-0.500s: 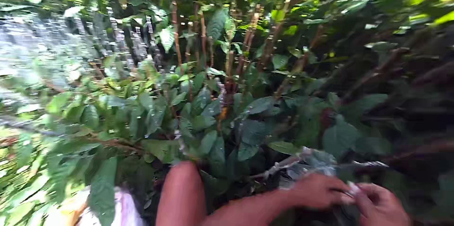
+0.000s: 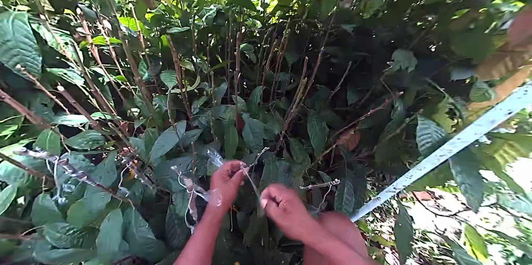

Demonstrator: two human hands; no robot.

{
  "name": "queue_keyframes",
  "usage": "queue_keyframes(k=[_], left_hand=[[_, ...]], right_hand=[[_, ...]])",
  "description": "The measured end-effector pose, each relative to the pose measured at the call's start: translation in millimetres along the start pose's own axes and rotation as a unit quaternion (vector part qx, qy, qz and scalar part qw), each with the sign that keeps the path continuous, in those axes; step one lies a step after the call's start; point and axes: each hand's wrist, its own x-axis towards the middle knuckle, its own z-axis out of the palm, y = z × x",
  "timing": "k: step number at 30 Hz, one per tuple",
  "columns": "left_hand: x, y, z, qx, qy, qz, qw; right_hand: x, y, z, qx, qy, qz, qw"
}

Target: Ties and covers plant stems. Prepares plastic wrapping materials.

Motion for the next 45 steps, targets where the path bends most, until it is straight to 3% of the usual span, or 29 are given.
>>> queue_keyframes(k=[3,5,8,10,12,14,18,20,22,23,25,27,28,30,32,34,35,38,40,42,45], left_hand=[[-1.3,7.9,8.6,0.025,-0.009,-0.008,1.0],[-8.3,10.5,2.1,0.118,-0.016,0.017,0.993],[-33.0,36.1,-13.6,0.256,-0.059,0.174,0.949],[-55.0,57.6,-11.4,0.199,-0.122,0.244,0.941],[-68.4,70.0,-1.3,0.107,-0.231,0.267,0.929],[-72.9,69.1,12.2,0.106,-0.292,0.277,0.909],[-86.3,59.8,36.7,0.291,-0.277,0.29,0.868],[-89.3,47.0,46.1,0.21,-0.288,0.278,0.892],[-97.0,24.5,53.9,-0.093,-0.284,0.162,0.941],[-103.4,19.1,56.5,-0.224,-0.245,0.072,0.941],[-109.6,13.6,55.8,-0.326,-0.146,-0.048,0.933],[-118.0,4.7,56.3,-0.26,-0.105,-0.067,0.957],[-124.4,0.5,60.2,-0.192,-0.128,-0.057,0.971],[-131.0,-0.7,80.1,-0.046,-0.239,-0.019,0.97],[-125.1,0.1,117.1,0.054,-0.357,0.008,0.933],[-101.8,-0.4,165.8,0.088,-0.407,-0.007,0.909],[-84.0,-2.9,191.1,0.098,-0.392,-0.021,0.914],[-21.0,-16.0,252.2,0.138,-0.207,-0.052,0.967],[18.1,-28.5,271.2,0.187,-0.123,-0.041,0.974],[43.2,-35.1,273.2,0.227,-0.127,-0.029,0.965],[60.3,-46.1,269.4,0.234,-0.172,-0.003,0.957]], right_hand=[[-10.6,-18.9,33.4,0.056,-0.079,-0.119,0.988],[-9.9,-20.0,20.8,0.011,-0.106,-0.159,0.982],[-22.7,-17.1,-12.5,-0.088,0.009,-0.179,0.98],[-33.3,-14.5,-34.1,-0.008,0.132,-0.163,0.978],[-42.7,-17.9,-46.1,0.107,0.191,-0.151,0.964],[-51.8,-24.3,-46.8,0.153,0.196,-0.138,0.959],[-61.0,-28.5,-31.3,0.098,0.221,-0.053,0.969],[-62.7,-22.6,-28.6,0.153,0.246,-0.033,0.957],[-73.4,-14.3,-29.5,0.339,0.25,-0.04,0.906],[-82.0,-10.1,-33.7,0.428,0.248,-0.043,0.868],[-103.3,-0.1,-56.5,0.514,0.291,-0.015,0.807],[-125.5,20.4,-92.9,0.533,0.386,0.038,0.752],[-136.7,32.4,-111.7,0.528,0.43,0.063,0.73],[-153.6,53.1,-142.2,0.511,0.491,0.084,0.7],[-158.8,66.9,-159.1,0.501,0.523,0.081,0.685],[-150.2,75.3,-169.1,0.5,0.532,0.083,0.678],[-141.9,79.2,-172.4,0.503,0.535,0.084,0.673],[-114.1,93.0,-178.1,0.519,0.534,0.075,0.663],[-95.1,105.2,-180.6,0.522,0.525,0.065,0.669],[-74.3,117.4,-183.2,0.508,0.502,0.085,0.695],[-40.8,142.6,-185.3,0.422,0.443,0.158,0.775]])
